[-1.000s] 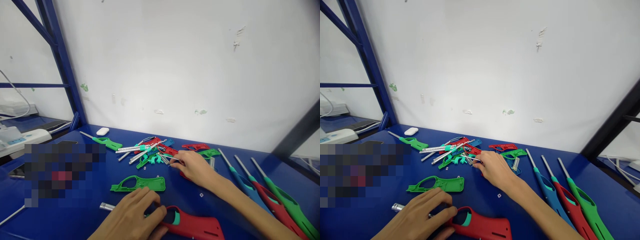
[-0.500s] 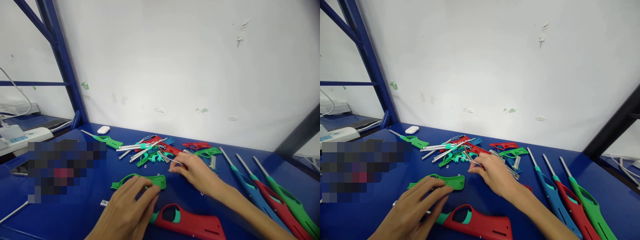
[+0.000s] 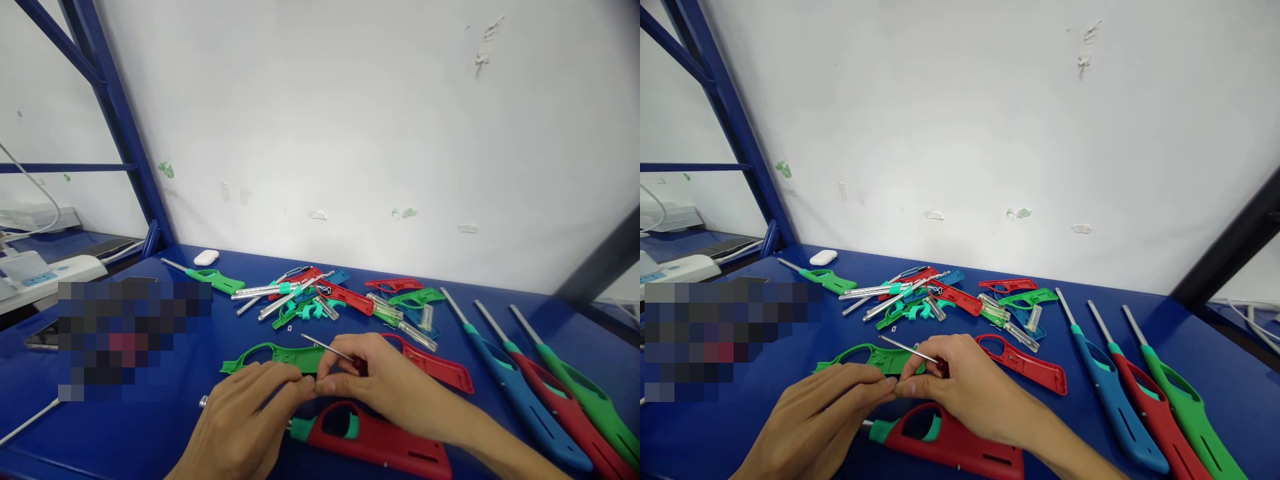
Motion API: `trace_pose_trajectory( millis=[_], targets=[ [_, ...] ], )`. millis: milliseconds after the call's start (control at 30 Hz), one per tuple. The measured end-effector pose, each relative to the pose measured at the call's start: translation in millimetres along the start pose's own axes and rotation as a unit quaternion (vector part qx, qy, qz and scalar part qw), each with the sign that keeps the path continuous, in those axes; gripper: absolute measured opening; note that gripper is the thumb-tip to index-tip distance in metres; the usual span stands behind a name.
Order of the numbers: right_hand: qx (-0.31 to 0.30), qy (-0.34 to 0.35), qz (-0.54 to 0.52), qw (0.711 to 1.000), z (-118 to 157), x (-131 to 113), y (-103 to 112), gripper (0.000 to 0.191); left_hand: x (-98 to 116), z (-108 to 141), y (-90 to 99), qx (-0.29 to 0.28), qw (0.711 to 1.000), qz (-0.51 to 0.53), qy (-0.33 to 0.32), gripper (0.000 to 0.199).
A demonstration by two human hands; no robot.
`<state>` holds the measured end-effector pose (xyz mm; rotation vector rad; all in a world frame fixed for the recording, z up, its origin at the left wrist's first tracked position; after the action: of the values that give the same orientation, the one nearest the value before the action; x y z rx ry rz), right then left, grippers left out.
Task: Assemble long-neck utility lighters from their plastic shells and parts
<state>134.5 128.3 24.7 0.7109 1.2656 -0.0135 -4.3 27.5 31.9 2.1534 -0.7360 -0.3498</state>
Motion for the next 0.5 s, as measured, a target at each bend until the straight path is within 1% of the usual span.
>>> trace_pose_trajectory(
  millis=[67, 133, 167, 233, 300, 367, 433, 500],
  targets=[
    [-0.007, -0.009, -0.007, 1.0, 1, 2, 1, 0.014, -1, 1, -0.3, -0.001, 1.0, 0.004, 0.015, 0.035],
    [-0.01, -0.011, -0.008, 1.0, 4, 0, 4, 0.015, -5, 0, -0.5, -0.009, 0.999, 0.012, 0.041, 0.029],
    [-0.004, -0.011, -0.008, 1.0, 6, -2, 7, 0.018, -6, -2, 0.2, -0.013, 0.998, 0.018, 0.055, 0.024],
    [0.029, -0.007, -0.003, 1.0, 12, -9, 17, 0.019, -9, -6, 2.6, -0.023, 0.995, 0.036, 0.086, 0.016],
    [0.079, 0.0, 0.021, 0.997, 23, -20, 28, 0.014, -11, -13, 6.7, -0.027, 0.99, 0.065, 0.121, 0.012],
    [0.138, 0.002, 0.039, 0.99, 42, -29, 37, 0.016, -9, -22, 9.1, -0.03, 0.983, 0.095, 0.157, 0.013],
    [0.214, -0.011, 0.021, 0.977, 71, -32, 44, 0.018, -3, -32, 8.3, -0.027, 0.976, 0.118, 0.183, 0.017],
    [0.313, -0.033, -0.002, 0.949, 112, -28, 50, 0.025, 8, -42, 4.4, -0.016, 0.971, 0.146, 0.188, 0.023]
  ],
)
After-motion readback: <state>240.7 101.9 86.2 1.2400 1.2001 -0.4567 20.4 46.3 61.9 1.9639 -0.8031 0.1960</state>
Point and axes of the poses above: each hand's wrist, its own z-axis away from the middle knuckle, its own y-axis out of the back of the hand, x = y × z, the point moved 7 cm from there along -z, towards the middle knuckle, and after that the axes turned 13 degrees about -x, right-handed, at the moved point
